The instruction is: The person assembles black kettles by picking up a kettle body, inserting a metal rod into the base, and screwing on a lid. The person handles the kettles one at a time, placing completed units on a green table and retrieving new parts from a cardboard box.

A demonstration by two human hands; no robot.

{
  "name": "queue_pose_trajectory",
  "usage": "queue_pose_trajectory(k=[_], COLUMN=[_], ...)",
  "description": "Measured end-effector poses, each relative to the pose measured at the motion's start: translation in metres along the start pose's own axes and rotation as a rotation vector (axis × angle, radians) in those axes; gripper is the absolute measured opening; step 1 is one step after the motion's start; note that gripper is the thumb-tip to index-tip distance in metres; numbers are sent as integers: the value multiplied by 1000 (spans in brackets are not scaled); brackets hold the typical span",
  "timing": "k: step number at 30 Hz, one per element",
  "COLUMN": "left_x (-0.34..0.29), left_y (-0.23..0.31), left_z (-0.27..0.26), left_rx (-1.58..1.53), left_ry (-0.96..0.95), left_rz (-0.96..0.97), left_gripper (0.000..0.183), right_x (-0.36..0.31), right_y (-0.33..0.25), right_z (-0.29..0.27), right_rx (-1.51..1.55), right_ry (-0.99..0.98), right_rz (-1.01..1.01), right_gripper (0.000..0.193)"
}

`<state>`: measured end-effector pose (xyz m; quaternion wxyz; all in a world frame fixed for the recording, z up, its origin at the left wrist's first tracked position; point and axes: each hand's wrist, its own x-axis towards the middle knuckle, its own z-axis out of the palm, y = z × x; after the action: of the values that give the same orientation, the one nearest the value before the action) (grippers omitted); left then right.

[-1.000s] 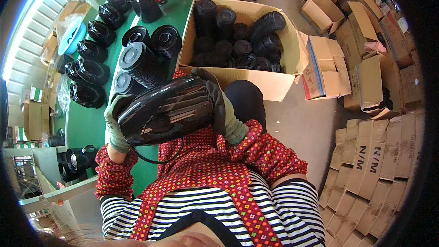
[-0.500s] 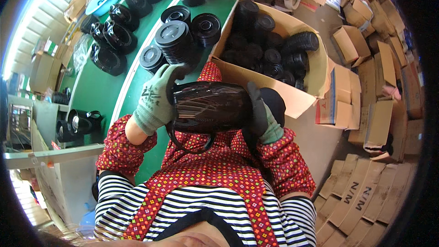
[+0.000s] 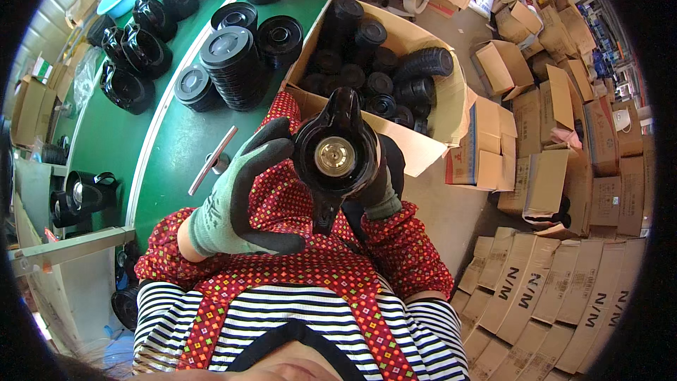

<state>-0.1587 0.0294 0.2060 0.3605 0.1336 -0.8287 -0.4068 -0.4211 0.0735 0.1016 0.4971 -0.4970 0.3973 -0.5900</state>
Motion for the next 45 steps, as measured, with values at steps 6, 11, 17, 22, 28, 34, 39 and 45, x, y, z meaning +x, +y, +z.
queue_pose_trajectory(k=[6, 11, 17, 22, 28, 34, 39, 45], left_x=[-8, -19, -27, -27, -46, -102, -162, -181], left_y=[-2, -19, -17, -26, -30, -62, -128, -135], left_z=[9, 21, 31, 34, 49, 19, -55, -69], left_rx=[93, 111, 8, -36, 111, 326, 947, 365], left_ry=[18, 61, 157, 160, 53, -101, -41, 10], left_rz=[-66, -76, -137, -170, -170, -299, -856, -841], left_gripper=[120, 126, 128, 125, 110, 99, 119, 76], right_x=[6, -1, -2, -2, 15, 9, 3, -22], right_y=[-24, 9, 21, 20, 0, 41, 48, 18], right_z=[11, -16, -29, -30, -29, -59, -49, -8], right_rx=[576, 627, 577, 597, 627, -603, -534, -321], right_ry=[71, 222, 226, 207, 154, 120, 61, 112], right_rz=[399, 479, 513, 494, 627, 82, -132, 12], right_gripper=[52, 78, 74, 69, 50, 36, 21, 10])
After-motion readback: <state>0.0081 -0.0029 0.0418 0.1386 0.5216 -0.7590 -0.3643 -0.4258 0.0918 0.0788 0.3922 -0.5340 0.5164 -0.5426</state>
